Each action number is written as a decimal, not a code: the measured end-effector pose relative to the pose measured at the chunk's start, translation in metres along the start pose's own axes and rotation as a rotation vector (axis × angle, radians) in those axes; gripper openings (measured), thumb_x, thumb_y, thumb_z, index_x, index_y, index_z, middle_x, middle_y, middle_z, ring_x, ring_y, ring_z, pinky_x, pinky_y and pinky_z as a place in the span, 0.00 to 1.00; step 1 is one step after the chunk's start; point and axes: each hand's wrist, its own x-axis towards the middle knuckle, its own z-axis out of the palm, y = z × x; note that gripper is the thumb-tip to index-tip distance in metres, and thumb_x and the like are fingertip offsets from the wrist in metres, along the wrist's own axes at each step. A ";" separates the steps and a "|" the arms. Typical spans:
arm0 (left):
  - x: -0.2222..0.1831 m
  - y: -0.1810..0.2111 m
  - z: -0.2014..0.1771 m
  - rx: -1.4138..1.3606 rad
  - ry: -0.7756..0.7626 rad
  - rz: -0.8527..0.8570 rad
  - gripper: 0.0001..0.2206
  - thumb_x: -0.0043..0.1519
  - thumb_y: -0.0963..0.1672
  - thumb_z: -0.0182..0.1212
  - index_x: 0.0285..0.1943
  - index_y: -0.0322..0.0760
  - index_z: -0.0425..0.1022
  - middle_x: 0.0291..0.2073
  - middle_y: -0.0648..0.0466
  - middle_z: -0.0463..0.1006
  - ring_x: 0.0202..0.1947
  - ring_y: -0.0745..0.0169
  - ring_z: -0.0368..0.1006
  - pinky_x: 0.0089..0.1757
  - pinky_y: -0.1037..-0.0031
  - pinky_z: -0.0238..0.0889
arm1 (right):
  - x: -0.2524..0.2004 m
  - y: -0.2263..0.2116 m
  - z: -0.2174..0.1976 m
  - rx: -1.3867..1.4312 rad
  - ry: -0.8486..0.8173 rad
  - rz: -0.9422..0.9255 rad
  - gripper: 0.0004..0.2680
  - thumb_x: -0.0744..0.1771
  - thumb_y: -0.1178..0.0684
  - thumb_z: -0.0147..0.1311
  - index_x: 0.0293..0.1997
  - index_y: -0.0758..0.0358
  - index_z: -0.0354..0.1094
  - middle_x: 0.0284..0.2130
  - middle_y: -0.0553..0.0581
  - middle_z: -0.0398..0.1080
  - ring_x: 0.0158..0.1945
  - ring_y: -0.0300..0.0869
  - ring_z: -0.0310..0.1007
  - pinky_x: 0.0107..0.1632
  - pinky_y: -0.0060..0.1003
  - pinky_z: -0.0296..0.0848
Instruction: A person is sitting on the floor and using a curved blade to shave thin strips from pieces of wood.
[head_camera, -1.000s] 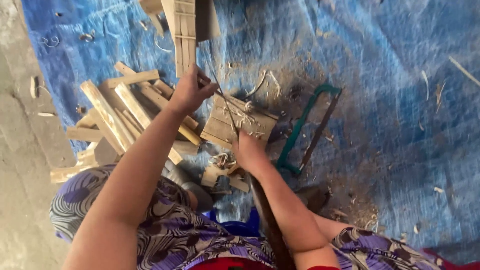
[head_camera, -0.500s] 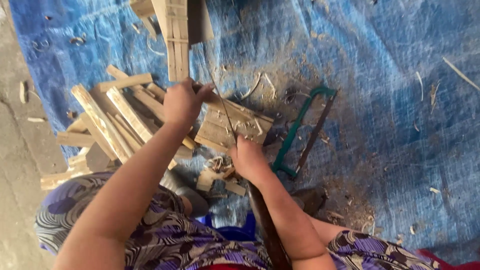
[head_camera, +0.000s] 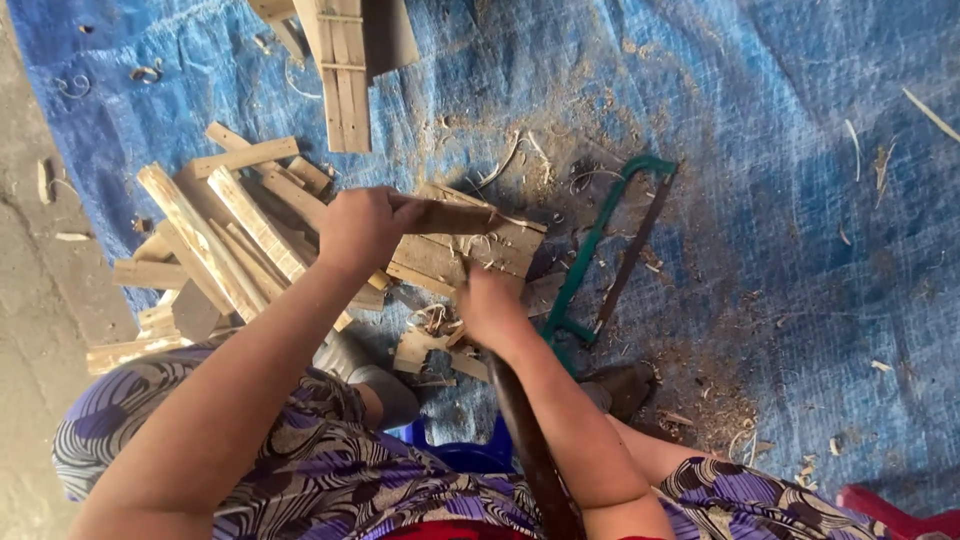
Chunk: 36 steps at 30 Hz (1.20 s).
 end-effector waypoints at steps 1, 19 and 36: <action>0.000 -0.005 0.006 0.002 -0.005 -0.002 0.19 0.65 0.57 0.57 0.46 0.45 0.84 0.33 0.47 0.84 0.38 0.41 0.82 0.41 0.56 0.74 | -0.007 -0.005 -0.003 0.003 -0.005 0.002 0.16 0.69 0.50 0.45 0.59 0.74 0.66 0.43 0.76 0.76 0.49 0.65 0.79 0.47 0.57 0.78; 0.005 -0.005 0.021 -0.029 0.030 0.059 0.15 0.63 0.53 0.57 0.42 0.45 0.85 0.32 0.45 0.84 0.38 0.40 0.82 0.40 0.53 0.75 | 0.059 0.062 0.045 0.113 0.104 -0.056 0.15 0.68 0.55 0.45 0.60 0.72 0.65 0.43 0.76 0.76 0.52 0.67 0.76 0.50 0.61 0.77; -0.001 -0.009 0.023 -0.071 0.093 0.035 0.17 0.62 0.53 0.54 0.41 0.44 0.84 0.30 0.43 0.83 0.37 0.36 0.80 0.40 0.50 0.74 | 0.036 0.040 0.036 -0.059 0.040 -0.028 0.14 0.68 0.53 0.46 0.56 0.74 0.67 0.39 0.73 0.77 0.47 0.64 0.79 0.47 0.58 0.79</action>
